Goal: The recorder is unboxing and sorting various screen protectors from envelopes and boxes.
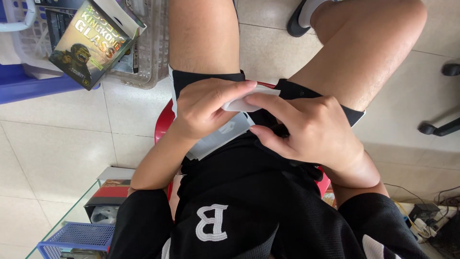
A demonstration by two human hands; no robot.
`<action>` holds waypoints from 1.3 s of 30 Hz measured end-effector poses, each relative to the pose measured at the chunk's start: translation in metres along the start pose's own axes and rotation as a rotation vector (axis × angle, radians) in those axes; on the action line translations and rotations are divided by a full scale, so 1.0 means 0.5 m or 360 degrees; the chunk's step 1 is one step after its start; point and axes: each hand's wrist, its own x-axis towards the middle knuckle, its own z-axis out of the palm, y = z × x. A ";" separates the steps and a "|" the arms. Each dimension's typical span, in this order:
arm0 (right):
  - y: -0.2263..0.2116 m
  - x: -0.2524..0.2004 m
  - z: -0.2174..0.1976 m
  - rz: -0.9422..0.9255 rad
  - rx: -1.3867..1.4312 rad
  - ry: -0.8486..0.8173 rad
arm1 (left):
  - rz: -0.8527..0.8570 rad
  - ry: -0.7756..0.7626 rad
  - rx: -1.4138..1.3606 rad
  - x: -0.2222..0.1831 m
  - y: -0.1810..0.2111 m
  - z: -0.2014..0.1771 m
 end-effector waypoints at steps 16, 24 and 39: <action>0.115 0.008 0.004 0.0322 0.0734 0.0371 | -0.0826 -0.0273 -0.0461 -0.015 -0.083 -0.051; 0.171 0.049 0.020 -0.0290 0.0825 0.0173 | -0.0925 -0.0164 -0.0662 -0.027 -0.132 -0.053; 0.189 0.134 0.053 -0.0032 0.0784 -0.0281 | -0.0820 -0.0261 -0.0473 -0.010 -0.133 -0.048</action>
